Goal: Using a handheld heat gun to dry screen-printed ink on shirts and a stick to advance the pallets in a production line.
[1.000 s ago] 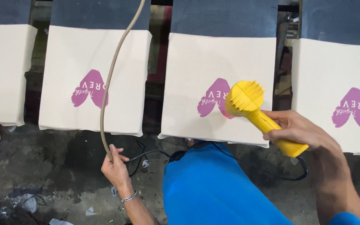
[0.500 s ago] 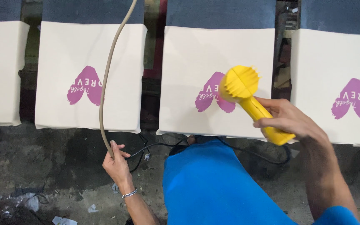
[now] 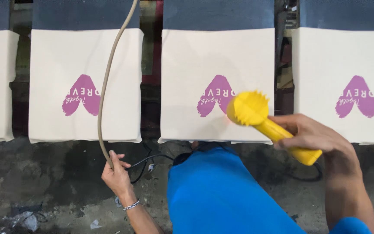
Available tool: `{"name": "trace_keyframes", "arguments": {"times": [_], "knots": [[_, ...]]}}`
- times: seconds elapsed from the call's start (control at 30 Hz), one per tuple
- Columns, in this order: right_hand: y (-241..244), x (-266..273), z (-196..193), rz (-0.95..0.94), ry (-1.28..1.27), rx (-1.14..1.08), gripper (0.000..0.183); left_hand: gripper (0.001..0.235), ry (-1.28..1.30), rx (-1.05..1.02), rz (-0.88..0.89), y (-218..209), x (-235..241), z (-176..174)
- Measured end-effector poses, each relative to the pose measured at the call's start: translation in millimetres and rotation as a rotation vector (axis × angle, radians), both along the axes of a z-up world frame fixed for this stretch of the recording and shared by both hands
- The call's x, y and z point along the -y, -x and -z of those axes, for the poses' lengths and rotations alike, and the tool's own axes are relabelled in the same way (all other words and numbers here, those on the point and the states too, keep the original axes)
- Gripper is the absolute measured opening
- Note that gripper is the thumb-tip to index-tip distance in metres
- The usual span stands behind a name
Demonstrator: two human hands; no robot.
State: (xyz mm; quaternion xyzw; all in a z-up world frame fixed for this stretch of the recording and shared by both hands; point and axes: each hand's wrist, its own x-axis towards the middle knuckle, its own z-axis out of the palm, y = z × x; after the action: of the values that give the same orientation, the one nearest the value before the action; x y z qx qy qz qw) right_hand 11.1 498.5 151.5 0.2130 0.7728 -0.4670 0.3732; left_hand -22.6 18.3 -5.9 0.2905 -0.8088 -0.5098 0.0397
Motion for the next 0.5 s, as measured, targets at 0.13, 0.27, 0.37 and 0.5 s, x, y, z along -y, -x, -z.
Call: {"name": "trace_keyframes", "arguments": {"times": [0.13,0.27,0.37,0.5], "knots": [[4,-12,15,-0.123,-0.125,-0.064,0.057,0.047,-0.005,-0.002,0.004,2,-3,-7],[26,-7,19,0.05,-0.089,-0.175,0.064,0.046,-0.001,-0.011,0.012,-2,1,-3],[15,-18,14,-0.043,-0.108,-0.187,0.075,0.045,0.007,-0.015,0.013,-1,4,-2],[23,-21,11,0.024,-0.017,-0.066,0.065,0.044,0.037,-0.052,-0.042,-5,5,-2]]}}
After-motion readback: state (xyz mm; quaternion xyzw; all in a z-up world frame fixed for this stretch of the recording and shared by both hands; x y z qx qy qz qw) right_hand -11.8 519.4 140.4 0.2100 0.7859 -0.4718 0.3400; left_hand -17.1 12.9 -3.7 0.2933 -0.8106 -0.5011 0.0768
